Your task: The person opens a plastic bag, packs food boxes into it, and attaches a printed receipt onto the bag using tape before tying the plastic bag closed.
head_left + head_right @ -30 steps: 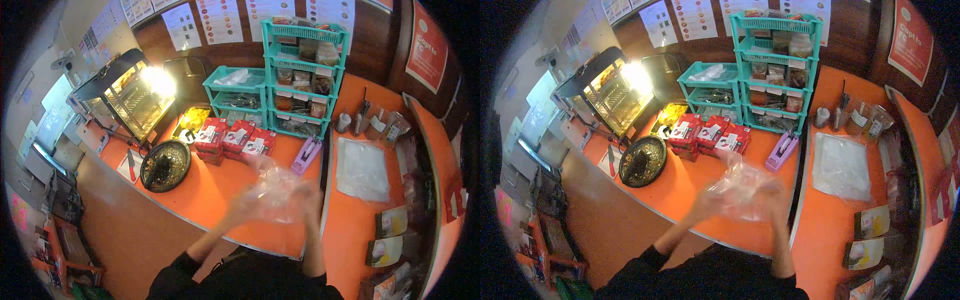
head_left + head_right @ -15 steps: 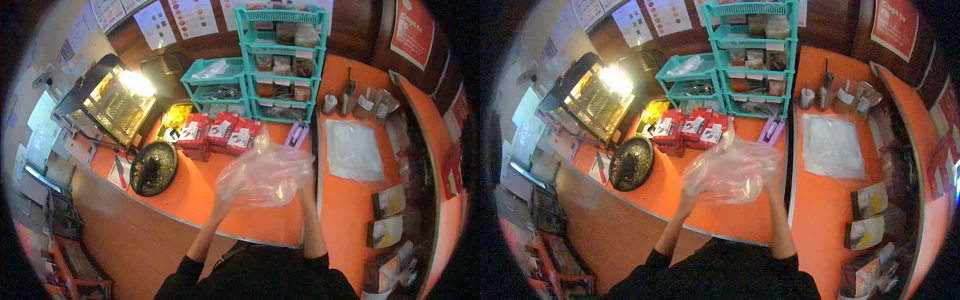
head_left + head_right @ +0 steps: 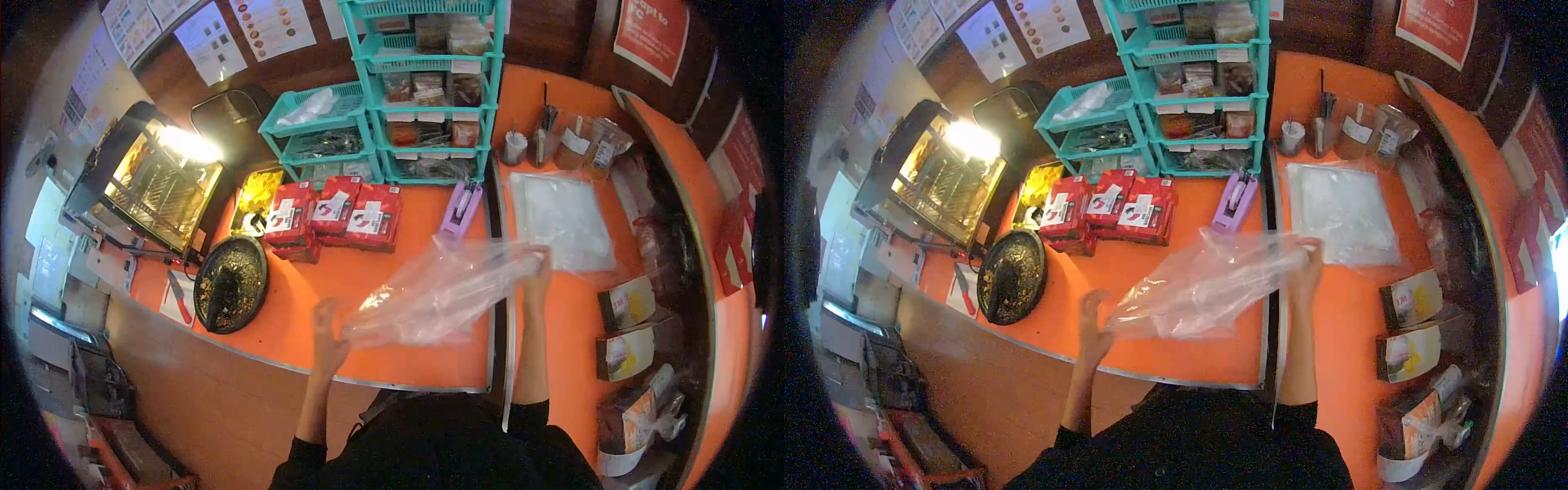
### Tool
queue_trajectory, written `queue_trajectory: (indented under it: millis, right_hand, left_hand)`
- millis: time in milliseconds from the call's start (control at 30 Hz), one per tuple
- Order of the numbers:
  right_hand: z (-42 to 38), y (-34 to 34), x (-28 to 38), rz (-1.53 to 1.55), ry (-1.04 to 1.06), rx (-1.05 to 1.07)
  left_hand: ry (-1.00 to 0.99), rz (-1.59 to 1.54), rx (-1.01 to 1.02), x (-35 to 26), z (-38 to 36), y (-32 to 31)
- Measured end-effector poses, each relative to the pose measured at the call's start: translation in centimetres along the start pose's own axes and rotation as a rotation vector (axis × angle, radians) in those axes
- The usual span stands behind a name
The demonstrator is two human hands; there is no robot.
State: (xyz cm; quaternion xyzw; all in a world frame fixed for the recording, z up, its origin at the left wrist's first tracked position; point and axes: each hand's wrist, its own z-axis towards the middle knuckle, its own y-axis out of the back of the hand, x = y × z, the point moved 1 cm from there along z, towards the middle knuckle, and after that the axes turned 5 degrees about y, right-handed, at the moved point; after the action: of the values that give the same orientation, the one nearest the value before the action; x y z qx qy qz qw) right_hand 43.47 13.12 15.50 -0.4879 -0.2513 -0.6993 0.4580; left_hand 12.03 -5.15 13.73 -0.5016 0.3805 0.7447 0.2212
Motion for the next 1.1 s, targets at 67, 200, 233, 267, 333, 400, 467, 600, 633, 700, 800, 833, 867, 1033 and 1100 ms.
queue_trajectory:
  millis: [67,200,233,267,333,400,467,600,633,700,800,833,867,1033,1100]
  right_hand:
    - [-3.0,-1.3,0.7,0.178,-0.093,0.220]
    - [-3.6,-0.7,-0.1,-0.164,-0.102,0.439]
    - [-1.7,0.4,-1.2,-0.427,-0.064,0.462]
    - [-1.1,0.4,-0.7,-0.529,-0.029,0.454]
    - [-0.8,-0.5,0.2,-0.518,0.046,0.453]
    - [-0.9,-2.4,1.7,-0.399,0.150,0.490]
    - [-2.3,-4.7,2.1,-0.383,0.188,0.684]
    - [-5.9,-8.1,8.6,-0.194,0.274,0.980]
    - [-5.8,-8.0,7.8,-0.197,0.272,0.983]
    - [-4.7,-6.9,2.3,-0.800,0.427,0.872]
    - [-1.2,-3.0,-1.5,-0.729,0.274,0.775]
    - [-1.7,-2.5,-1.6,-0.603,0.329,0.729]
    - [-2.7,-2.7,-1.6,-0.468,0.435,0.696]
    - [-6.9,-1.7,2.4,0.763,-1.030,0.675]
    - [-6.8,-1.5,0.9,0.785,-0.737,1.068]
  left_hand:
    - [-0.029,-0.011,0.111,-0.4,-1.6,-3.6]
    - [-0.007,0.209,0.117,4.8,-0.5,1.1]
    - [0.043,0.381,0.121,6.2,-0.1,4.6]
    - [0.072,0.497,0.129,5.8,-0.3,5.8]
    - [0.166,0.621,0.170,5.4,-2.0,4.5]
    - [-0.187,0.823,0.072,1.2,-2.9,3.1]
    - [-0.669,0.717,0.045,-2.1,-3.9,-0.2]
    - [-0.589,0.605,0.074,-0.3,-1.2,-5.6]
    - [-0.492,0.590,0.071,1.4,0.4,-6.3]
    - [-0.204,0.549,0.182,6.6,3.5,-4.4]
    - [-0.095,0.734,0.233,8.9,3.7,-0.3]
    - [-0.074,0.891,0.252,9.4,3.3,0.6]
    - [-0.065,0.899,0.253,8.1,2.6,0.6]
    - [0.104,1.075,0.242,6.1,0.3,3.1]
    - [0.183,1.089,0.274,8.6,0.9,4.5]
